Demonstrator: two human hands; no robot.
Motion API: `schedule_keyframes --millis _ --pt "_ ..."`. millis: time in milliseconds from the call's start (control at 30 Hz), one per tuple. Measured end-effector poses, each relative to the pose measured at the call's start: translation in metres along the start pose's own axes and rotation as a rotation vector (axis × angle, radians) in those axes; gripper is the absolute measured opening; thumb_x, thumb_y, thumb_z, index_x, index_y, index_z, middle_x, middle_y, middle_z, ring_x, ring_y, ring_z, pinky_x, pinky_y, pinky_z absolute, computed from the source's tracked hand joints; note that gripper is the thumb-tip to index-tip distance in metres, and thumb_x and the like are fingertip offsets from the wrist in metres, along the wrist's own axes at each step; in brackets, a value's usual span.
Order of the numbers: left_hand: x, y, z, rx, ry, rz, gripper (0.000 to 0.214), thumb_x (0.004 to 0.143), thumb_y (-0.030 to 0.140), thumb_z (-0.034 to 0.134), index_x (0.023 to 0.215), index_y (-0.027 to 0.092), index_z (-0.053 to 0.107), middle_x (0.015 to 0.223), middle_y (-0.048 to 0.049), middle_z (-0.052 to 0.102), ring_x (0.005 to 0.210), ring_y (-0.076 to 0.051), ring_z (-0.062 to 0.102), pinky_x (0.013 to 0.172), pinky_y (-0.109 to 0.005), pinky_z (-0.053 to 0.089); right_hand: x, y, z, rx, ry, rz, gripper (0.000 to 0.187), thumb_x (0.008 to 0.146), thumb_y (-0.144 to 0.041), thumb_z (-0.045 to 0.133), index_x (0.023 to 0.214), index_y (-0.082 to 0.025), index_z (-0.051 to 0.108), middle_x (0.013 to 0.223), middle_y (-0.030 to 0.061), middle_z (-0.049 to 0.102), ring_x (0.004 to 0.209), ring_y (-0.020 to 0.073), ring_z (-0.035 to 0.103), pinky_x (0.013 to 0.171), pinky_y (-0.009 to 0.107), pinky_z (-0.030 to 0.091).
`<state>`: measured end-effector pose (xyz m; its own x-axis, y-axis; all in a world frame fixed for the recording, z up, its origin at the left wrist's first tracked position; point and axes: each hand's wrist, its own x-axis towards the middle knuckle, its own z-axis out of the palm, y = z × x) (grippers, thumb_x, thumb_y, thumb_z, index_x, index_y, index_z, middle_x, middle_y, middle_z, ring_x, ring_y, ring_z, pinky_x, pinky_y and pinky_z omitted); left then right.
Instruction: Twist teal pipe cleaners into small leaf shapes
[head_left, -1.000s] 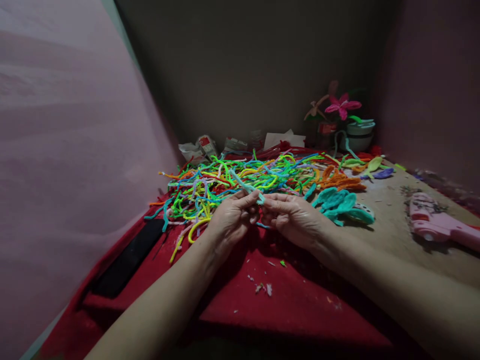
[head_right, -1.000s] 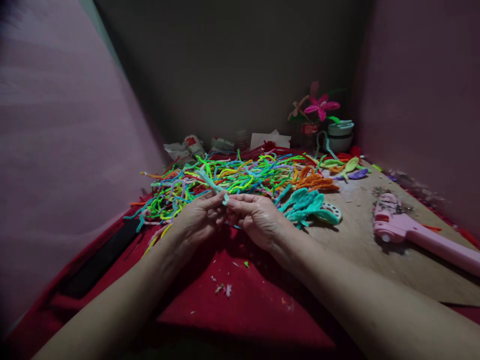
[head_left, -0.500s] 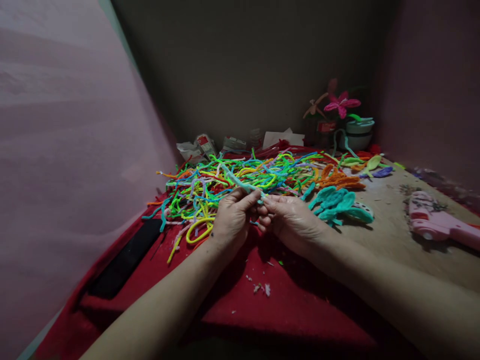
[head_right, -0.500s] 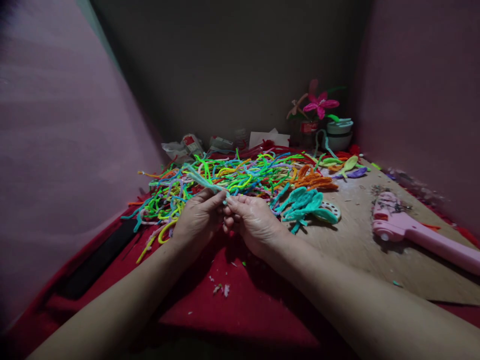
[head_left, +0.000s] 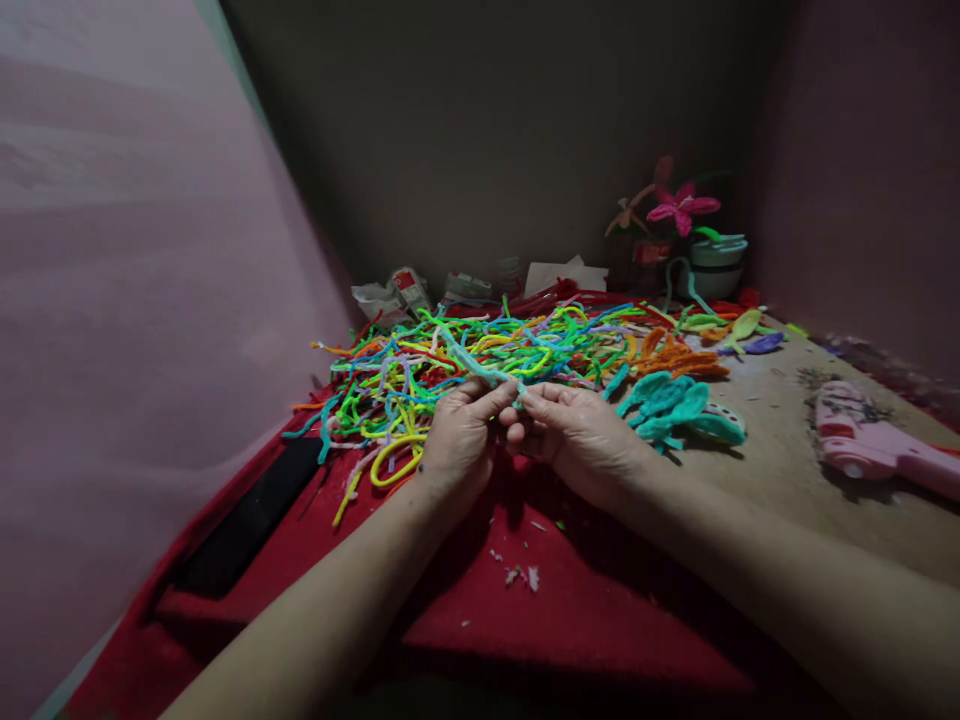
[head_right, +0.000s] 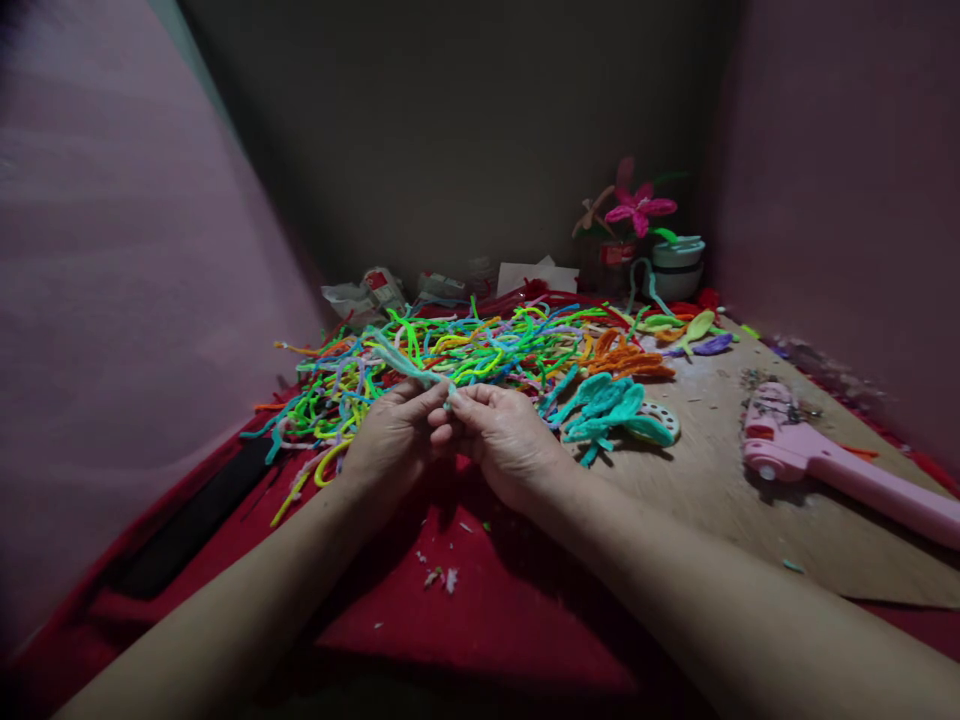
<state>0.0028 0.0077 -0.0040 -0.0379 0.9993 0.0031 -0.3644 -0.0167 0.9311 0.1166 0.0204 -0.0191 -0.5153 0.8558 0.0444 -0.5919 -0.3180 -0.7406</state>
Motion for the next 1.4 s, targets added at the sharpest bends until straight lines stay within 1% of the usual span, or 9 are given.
schedule_keyframes --millis 100,200,333,533,633,800,1033,1200,1400 --pt "-0.001 0.001 -0.001 -0.028 0.026 -0.028 0.016 0.067 0.018 0.067 0.072 0.014 0.052 0.051 0.0052 0.051 0.039 -0.003 0.045 0.036 -0.012 0.035 0.0 0.0 -0.001 0.045 -0.008 0.025 0.015 0.065 -0.019 0.069 0.066 -0.01 0.058 0.065 0.003 0.062 0.056 0.0096 0.057 0.062 0.027 0.049" --pt "-0.001 0.001 -0.002 -0.025 0.011 -0.039 0.017 0.067 0.02 0.067 0.071 0.015 0.051 0.054 0.0029 0.054 0.039 -0.004 0.046 0.033 -0.013 0.033 0.001 0.0 -0.001 0.056 -0.009 0.025 0.013 0.066 -0.019 0.068 0.065 -0.01 0.057 0.062 0.0014 0.058 0.054 0.0097 0.056 0.06 0.028 0.049" --pt "-0.002 0.002 -0.001 0.017 0.009 -0.046 0.017 0.068 0.021 0.065 0.072 0.016 0.05 0.051 0.0033 0.052 0.038 -0.006 0.046 0.033 -0.016 0.035 0.002 -0.001 -0.001 0.02 -0.017 0.093 0.011 0.073 -0.015 0.059 0.064 -0.01 0.056 0.059 0.002 0.057 0.053 0.0116 0.057 0.057 0.03 0.05" --pt "-0.003 0.008 -0.002 0.094 -0.027 -0.1 0.02 0.07 0.025 0.065 0.072 0.016 0.048 0.049 0.005 0.049 0.033 -0.005 0.041 0.032 -0.017 0.036 0.002 -0.006 -0.002 0.023 -0.043 0.174 0.016 0.075 -0.008 0.055 0.059 -0.01 0.055 0.055 0.0044 0.059 0.055 0.014 0.061 0.068 0.037 0.053" --pt "-0.003 0.008 -0.003 0.134 -0.003 -0.076 0.021 0.07 0.027 0.065 0.07 0.016 0.048 0.05 0.0047 0.049 0.037 -0.005 0.045 0.035 -0.015 0.035 0.002 -0.005 -0.002 0.027 -0.051 0.153 0.021 0.072 -0.006 0.057 0.053 -0.012 0.05 0.052 0.0022 0.057 0.051 0.0127 0.059 0.064 0.035 0.053" --pt "-0.001 0.007 -0.005 0.173 0.033 0.031 0.021 0.067 0.026 0.068 0.065 0.015 0.05 0.048 0.0051 0.047 0.039 -0.005 0.044 0.036 -0.014 0.031 0.001 -0.002 -0.002 -0.002 0.007 0.096 0.019 0.067 -0.006 0.061 0.056 -0.014 0.048 0.053 -0.0002 0.057 0.047 0.0116 0.058 0.056 0.031 0.052" --pt "-0.001 0.012 -0.005 0.193 0.001 0.053 0.023 0.059 0.025 0.073 0.063 0.013 0.054 0.046 0.0064 0.047 0.036 -0.002 0.038 0.036 -0.014 0.028 -0.001 -0.001 -0.001 -0.083 0.025 0.04 0.023 0.063 -0.013 0.067 0.059 -0.016 0.045 0.049 -0.0038 0.054 0.046 0.0117 0.057 0.058 0.032 0.051" --pt "0.001 0.015 -0.009 0.256 0.089 0.102 0.024 0.057 0.024 0.074 0.063 0.013 0.053 0.045 0.0064 0.047 0.036 -0.002 0.037 0.035 -0.014 0.026 0.0 0.0 -0.001 -0.215 0.044 -0.055 0.023 0.058 -0.013 0.067 0.06 -0.016 0.045 0.051 -0.0051 0.053 0.042 0.0099 0.055 0.049 0.025 0.045" --pt "0.002 0.019 -0.014 0.316 0.066 0.051 0.026 0.063 0.03 0.07 0.063 0.015 0.049 0.043 0.007 0.045 0.033 -0.001 0.031 0.034 -0.014 0.022 -0.002 -0.004 -0.001 -0.327 0.073 0.032 0.017 0.061 -0.014 0.063 0.075 -0.015 0.054 0.055 -0.0042 0.054 0.043 0.0098 0.054 0.047 0.024 0.041"
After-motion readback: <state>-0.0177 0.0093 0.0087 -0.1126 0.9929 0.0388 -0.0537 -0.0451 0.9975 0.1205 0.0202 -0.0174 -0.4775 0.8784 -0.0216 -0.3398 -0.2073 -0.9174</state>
